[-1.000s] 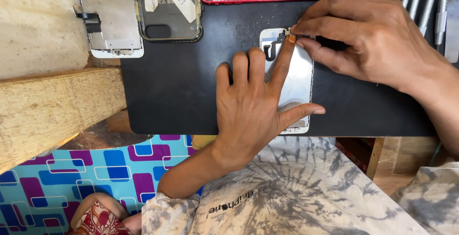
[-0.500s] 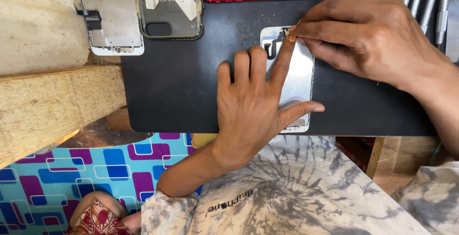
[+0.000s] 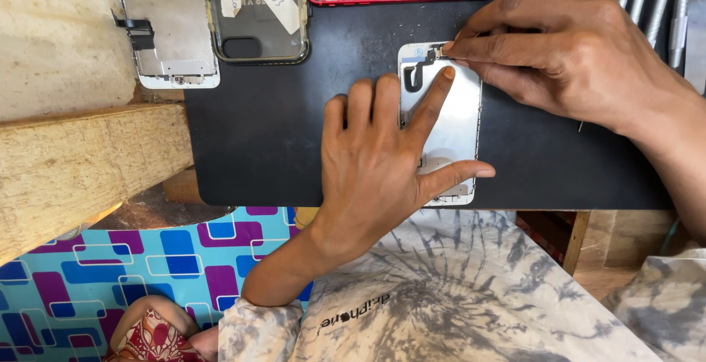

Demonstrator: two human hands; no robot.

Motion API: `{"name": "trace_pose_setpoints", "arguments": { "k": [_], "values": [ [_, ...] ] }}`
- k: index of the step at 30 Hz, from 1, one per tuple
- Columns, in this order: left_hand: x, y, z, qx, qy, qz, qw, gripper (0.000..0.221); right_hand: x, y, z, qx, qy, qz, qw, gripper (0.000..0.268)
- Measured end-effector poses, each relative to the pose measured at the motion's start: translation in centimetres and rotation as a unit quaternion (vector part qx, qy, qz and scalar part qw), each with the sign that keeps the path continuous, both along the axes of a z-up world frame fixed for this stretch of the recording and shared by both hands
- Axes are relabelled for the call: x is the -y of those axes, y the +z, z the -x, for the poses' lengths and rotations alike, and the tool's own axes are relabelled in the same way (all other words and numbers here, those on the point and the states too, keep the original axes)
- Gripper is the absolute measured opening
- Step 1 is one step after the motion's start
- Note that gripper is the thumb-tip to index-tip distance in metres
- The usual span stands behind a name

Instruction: Disassembling and reassembling internal components of a mobile phone screen assembly using a precision screwdriver.

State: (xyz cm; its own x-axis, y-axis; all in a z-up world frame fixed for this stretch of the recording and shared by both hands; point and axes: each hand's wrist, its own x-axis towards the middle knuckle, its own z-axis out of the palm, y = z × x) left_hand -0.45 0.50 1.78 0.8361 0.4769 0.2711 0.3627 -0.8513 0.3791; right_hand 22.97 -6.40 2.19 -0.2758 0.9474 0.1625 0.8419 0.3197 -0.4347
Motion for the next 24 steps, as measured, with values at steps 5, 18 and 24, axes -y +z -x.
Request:
{"name": "trace_pose_setpoints", "arguments": {
  "k": [5, 18, 24],
  "values": [
    [-1.4, 0.4, -0.1, 0.085, -0.008, 0.041, 0.996, 0.071, 0.0, 0.2, -0.2, 0.008, 0.006, 0.013, 1.0, 0.031],
    [-1.6, -0.1, -0.9, 0.06, 0.0, 0.002, 0.998, 0.068, -0.2, 0.4, -0.2, 0.0, 0.011, 0.004, 1.0, 0.024],
    [-1.8, 0.3, -1.1, 0.042, -0.007, -0.008, 0.999, 0.071, 0.1, 0.5, -0.2, -0.052, -0.023, 0.028, 0.998, 0.02]
  ]
}}
